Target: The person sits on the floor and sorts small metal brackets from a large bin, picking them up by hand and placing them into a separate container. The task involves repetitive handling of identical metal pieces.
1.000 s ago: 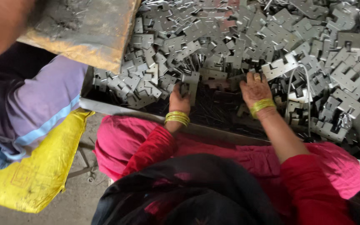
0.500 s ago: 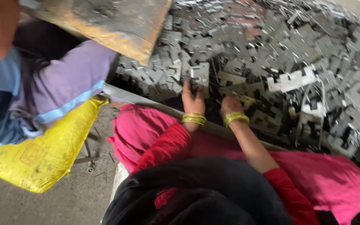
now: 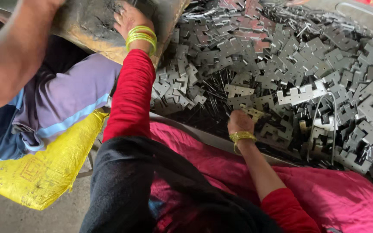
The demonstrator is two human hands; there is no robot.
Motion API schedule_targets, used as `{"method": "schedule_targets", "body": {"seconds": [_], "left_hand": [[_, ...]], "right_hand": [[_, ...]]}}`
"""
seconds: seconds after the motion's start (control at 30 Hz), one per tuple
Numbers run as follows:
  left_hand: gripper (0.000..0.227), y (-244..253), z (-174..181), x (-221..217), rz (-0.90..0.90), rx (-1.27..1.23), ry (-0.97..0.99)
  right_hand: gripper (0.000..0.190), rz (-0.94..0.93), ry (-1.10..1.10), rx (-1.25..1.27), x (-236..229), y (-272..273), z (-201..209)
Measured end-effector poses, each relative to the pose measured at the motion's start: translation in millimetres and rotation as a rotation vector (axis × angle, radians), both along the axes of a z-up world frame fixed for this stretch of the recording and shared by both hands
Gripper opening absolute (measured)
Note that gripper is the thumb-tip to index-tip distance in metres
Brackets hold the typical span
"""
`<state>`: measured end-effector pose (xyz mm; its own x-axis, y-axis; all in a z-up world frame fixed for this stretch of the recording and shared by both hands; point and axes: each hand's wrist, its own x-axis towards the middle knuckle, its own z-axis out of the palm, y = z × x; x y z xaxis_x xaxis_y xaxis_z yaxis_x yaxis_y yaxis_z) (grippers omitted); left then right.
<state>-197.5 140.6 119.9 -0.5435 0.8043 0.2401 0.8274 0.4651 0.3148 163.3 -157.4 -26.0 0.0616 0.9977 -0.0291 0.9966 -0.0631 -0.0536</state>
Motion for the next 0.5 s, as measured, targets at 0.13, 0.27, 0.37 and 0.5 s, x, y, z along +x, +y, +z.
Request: {"method": "schedule_targets", "body": {"seconds": [0.13,0.27,0.37,0.5], "left_hand": [[0.055,-59.3,-30.0,96.6,-0.348,0.203,0.214],[0.034,-150.7,-105.4,225.4,-0.936,0.064,0.099],[0.025,-175.2,-134.3,266.8,-0.964,0.075,0.144],[0.018,-167.3,-111.2,245.6,-0.986,-0.175,0.056]], "right_hand": [[0.033,-0.177,0.246,0.273,22.8,-2.1,-2.0],[0.028,-0.633,1.405,0.419,68.2,-7.0,-11.2],[0.030,-0.790,1.784,0.392,97.6,-11.1,-13.0],[0.035,-0.688,1.805,0.227,91.7,-12.4,-5.7]]}}
